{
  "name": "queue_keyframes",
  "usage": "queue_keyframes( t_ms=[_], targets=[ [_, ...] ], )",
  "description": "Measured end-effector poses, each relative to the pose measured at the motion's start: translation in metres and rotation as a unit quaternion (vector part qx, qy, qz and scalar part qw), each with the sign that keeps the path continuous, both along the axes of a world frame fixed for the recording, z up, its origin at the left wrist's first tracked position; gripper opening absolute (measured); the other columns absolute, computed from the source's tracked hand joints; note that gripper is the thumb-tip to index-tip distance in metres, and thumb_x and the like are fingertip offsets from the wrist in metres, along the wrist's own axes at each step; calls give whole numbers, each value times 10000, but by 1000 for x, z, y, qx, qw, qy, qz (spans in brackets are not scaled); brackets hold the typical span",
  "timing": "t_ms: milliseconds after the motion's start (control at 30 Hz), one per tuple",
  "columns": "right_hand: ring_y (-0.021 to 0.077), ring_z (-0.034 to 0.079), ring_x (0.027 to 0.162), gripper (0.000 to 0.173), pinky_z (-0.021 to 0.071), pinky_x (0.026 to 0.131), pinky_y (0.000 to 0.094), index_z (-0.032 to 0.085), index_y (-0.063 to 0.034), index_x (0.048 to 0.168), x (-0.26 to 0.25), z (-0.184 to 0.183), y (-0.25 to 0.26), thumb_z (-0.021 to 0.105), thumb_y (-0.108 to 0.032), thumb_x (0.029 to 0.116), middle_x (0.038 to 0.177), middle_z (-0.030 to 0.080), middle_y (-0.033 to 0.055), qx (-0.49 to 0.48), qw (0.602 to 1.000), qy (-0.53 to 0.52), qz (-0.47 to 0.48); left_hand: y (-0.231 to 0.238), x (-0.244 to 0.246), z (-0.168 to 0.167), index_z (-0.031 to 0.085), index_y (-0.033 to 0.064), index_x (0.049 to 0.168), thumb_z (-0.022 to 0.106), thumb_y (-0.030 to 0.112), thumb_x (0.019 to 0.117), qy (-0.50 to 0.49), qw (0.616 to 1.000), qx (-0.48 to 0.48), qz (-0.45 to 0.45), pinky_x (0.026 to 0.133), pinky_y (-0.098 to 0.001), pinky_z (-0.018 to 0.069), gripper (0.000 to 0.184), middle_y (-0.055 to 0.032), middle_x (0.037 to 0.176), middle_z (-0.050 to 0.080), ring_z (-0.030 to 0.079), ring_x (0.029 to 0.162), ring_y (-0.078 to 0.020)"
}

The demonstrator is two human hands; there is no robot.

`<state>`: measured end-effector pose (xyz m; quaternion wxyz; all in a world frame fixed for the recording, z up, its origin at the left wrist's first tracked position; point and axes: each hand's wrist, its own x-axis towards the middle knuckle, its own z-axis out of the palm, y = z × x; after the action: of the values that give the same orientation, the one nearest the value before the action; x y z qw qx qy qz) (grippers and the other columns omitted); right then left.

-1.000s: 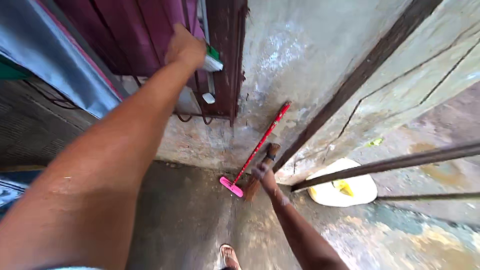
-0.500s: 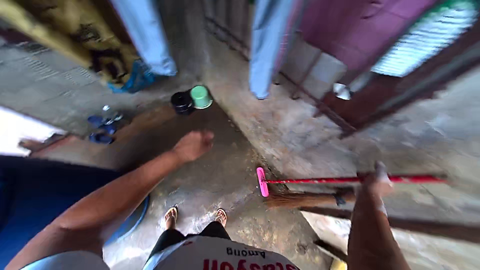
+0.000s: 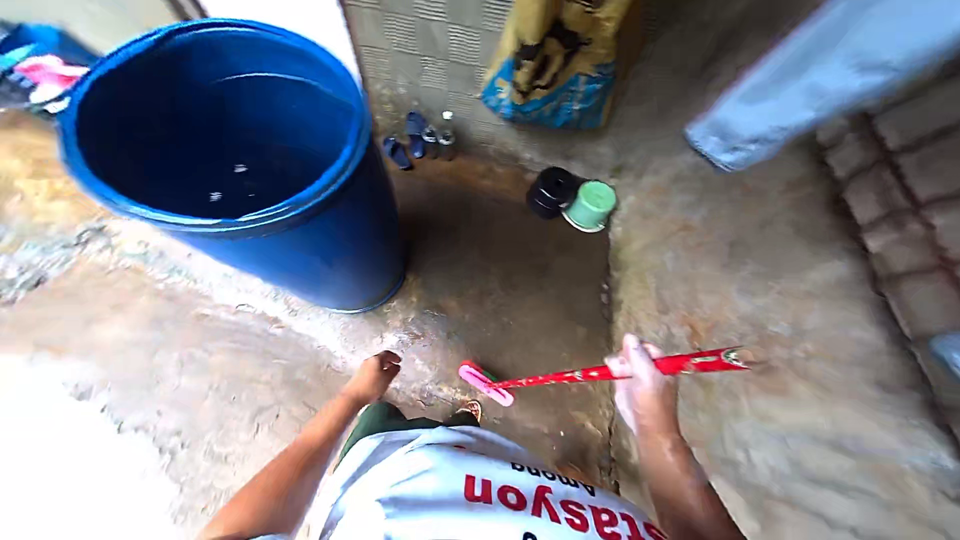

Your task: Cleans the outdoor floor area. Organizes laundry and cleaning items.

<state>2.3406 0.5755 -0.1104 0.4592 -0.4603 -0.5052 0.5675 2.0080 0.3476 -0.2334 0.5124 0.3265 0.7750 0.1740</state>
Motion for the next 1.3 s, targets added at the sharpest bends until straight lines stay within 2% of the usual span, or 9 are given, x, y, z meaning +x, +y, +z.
queue_keyframes(
  t_ms=[100,200,267,367,467,567,800,1000,1300],
  targets=[
    [2,465,511,307,452,555,190,549,-270,708,-132,0,-34,552,-161,995,564,473,-140,-6,973,70,218,-25,-20,2,578,35,1416,649,159,989,-3,993,111,36,1125,-501,466,451,-174,1369,643,616,1283,-300],
    [10,538,613,232,500,659,206,599,-276,746,-258,-2,-82,655,-207,960,647,546,-129,-2,901,122,415,-41,-64,15,428,118,1569,792,221,882,67,971,227,19,1251,-543,272,784,-128,1595,452,367,1514,-295],
    [13,577,691,184,526,741,224,619,-283,787,-328,-4,-116,686,-265,957,714,584,-134,10,851,141,506,-51,-102,27,433,112,1565,788,260,895,75,962,261,29,1258,-576,218,772,-130,1568,488,383,1504,-294],
    [61,632,860,115,549,863,295,648,-243,851,-417,0,-148,674,-248,963,848,639,-92,39,792,123,597,-69,-184,41,667,-12,1150,687,224,943,93,956,254,108,966,-580,506,314,-211,1094,703,674,1073,-356],
    [146,647,1099,348,565,958,317,631,-24,1192,-483,22,-142,735,-172,896,1188,660,76,82,738,-15,669,-104,-261,45,660,-35,1024,605,236,977,141,959,190,159,901,-607,505,280,-236,1006,695,674,1007,-402],
    [186,632,1232,620,562,1015,341,534,-2,1425,-539,46,-104,744,-203,877,1400,611,120,154,696,-144,686,-155,-325,47,663,-34,1011,598,227,969,202,928,165,264,888,-602,513,273,-230,982,694,676,986,-394],
    [138,711,818,240,622,783,318,627,14,1171,-696,70,-30,509,-145,1035,949,704,49,114,801,-110,577,-281,-407,50,680,-52,967,602,301,997,337,831,122,425,765,-600,531,363,-223,842,688,688,810,-369],
    [112,703,783,182,626,775,325,638,-60,1158,-855,79,-66,550,-174,1048,929,699,-2,162,801,-42,574,-382,-447,49,615,-54,860,590,368,1007,341,787,27,513,650,-547,456,448,-173,719,594,592,674,-305],
    [128,702,872,296,618,816,336,675,-13,1178,-1071,74,-151,556,-248,1045,1073,688,107,387,746,-143,523,-503,-624,0,664,-38,950,616,348,1028,159,836,-72,520,750,-577,493,397,-188,803,633,628,768,-332]
  ],
)
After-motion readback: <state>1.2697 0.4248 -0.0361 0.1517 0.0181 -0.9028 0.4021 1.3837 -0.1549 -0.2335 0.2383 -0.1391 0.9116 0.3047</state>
